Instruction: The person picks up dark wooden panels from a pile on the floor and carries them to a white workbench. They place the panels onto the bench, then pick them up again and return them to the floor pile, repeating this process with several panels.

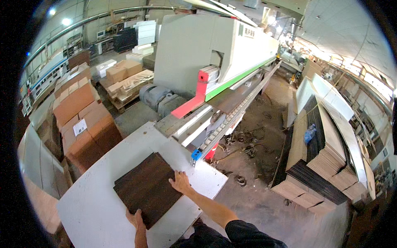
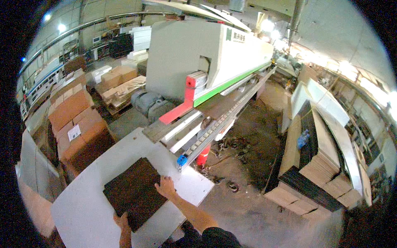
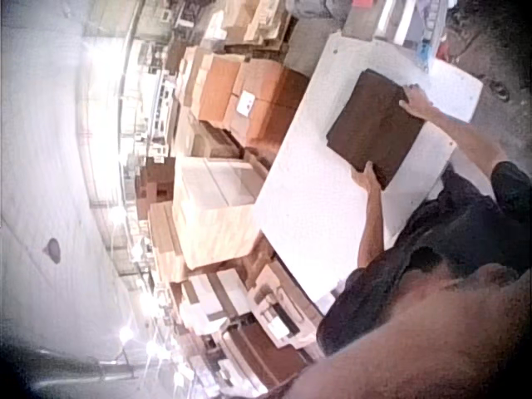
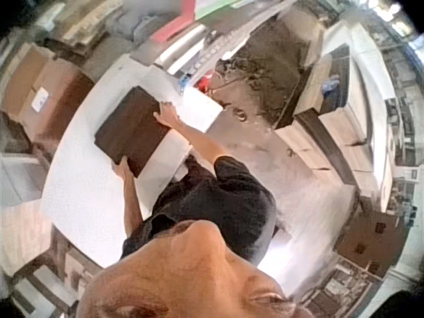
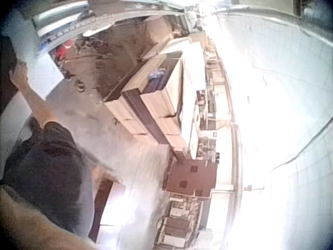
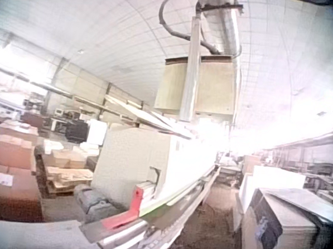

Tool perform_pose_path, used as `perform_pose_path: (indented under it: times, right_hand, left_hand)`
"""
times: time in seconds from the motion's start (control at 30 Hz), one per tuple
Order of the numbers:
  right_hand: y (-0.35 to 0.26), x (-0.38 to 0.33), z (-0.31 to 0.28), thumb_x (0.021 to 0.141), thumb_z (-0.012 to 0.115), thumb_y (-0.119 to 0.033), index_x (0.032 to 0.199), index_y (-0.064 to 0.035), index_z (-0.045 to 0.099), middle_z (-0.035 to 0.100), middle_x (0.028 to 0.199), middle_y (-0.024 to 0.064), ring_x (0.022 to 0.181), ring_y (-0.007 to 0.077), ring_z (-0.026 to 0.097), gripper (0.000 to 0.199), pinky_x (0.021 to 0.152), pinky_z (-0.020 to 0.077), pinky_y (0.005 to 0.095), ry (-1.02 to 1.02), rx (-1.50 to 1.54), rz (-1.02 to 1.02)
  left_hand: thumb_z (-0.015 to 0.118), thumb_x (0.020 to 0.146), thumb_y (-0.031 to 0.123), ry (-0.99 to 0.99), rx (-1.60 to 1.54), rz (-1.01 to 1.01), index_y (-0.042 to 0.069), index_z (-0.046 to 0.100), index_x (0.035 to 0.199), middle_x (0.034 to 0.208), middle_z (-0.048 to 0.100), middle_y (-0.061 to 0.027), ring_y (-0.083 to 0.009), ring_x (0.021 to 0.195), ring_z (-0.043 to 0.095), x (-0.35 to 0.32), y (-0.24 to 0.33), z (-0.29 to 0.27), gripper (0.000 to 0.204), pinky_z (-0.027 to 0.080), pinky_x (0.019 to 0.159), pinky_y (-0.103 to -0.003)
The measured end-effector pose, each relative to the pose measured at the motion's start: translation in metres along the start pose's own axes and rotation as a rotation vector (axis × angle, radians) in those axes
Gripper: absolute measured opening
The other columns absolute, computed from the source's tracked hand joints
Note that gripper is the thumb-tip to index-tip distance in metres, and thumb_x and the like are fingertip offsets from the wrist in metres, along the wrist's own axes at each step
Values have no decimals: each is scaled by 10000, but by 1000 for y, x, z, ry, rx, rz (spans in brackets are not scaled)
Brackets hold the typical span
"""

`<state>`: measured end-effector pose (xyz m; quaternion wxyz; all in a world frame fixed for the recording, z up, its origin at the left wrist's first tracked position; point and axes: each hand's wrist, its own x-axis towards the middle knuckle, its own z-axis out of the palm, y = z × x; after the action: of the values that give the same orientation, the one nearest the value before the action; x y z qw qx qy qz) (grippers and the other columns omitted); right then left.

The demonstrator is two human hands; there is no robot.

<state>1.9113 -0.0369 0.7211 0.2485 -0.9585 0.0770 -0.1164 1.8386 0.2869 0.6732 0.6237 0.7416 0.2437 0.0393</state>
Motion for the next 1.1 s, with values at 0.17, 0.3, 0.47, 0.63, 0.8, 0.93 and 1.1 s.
perform_pose_path:
  times: [0.17, 0.3, 0.47, 0.63, 0.8, 0.93, 1.1]
  right_hand:
    - [9, -5, 5, 880, 696, -376, 1312, 76, 461, 636, 1033, 290, 1014, 452, 583, 668, 931, 477, 517, 25, 48, -73]
    - [8, -7, 1, 891, 680, -378, 1332, 91, 446, 636, 1031, 287, 1018, 441, 584, 684, 943, 474, 503, -31, 41, -53]
    - [6, -7, -10, 908, 655, -390, 1359, 115, 419, 626, 1084, 307, 1047, 443, 579, 717, 979, 462, 490, -86, 80, -51]
    - [10, -8, -11, 921, 636, -401, 1382, 119, 403, 601, 1183, 339, 1132, 467, 556, 733, 1061, 404, 508, -170, 25, -62]
    - [15, -4, -10, 898, 668, -383, 1401, 133, 374, 595, 1188, 358, 1172, 459, 552, 779, 1100, 365, 506, -186, 36, -117]
    - [15, -3, -24, 880, 686, -362, 1382, 100, 431, 630, 1150, 319, 1126, 437, 585, 728, 1031, 437, 497, -289, 1, -62]
    - [21, 22, -72, 855, 747, -265, 1173, 7, 688, 678, 1203, 226, 1109, 346, 654, 422, 992, 491, 419, -125, 320, -155]
  left_hand:
    - [727, 874, 186, -33, -27, 77, 15, 322, 1528, 1567, 287, -219, -378, 1439, 310, 3, -18, -7, 788, 324, 1143, -546]
    - [715, 908, 248, 104, -26, 143, -6, 387, 1491, 1504, 391, -235, -386, 1378, 398, -26, 9, -7, 716, 357, 1109, -532]
    - [748, 836, 377, 63, 8, 227, -73, 535, 1353, 1323, 573, -270, -417, 1223, 539, -63, 50, -13, 718, 457, 1022, -494]
    - [693, 929, 272, 75, 98, 159, -40, 438, 1450, 1414, 499, -240, -375, 1295, 491, -43, 27, -16, 659, 400, 1065, -484]
    - [743, 892, 194, 37, -128, 271, -86, 519, 1371, 1324, 585, -210, -316, 1220, 554, -24, -9, -21, 598, 425, 1049, -413]
    - [764, 879, 199, 94, -186, 224, -90, 518, 1374, 1348, 577, -222, -313, 1238, 544, -24, -14, -20, 624, 416, 1066, -416]
    - [794, 860, 290, 61, -158, 165, -107, 507, 1372, 1345, 580, -221, -306, 1244, 539, -25, -5, -21, 708, 415, 1071, -415]
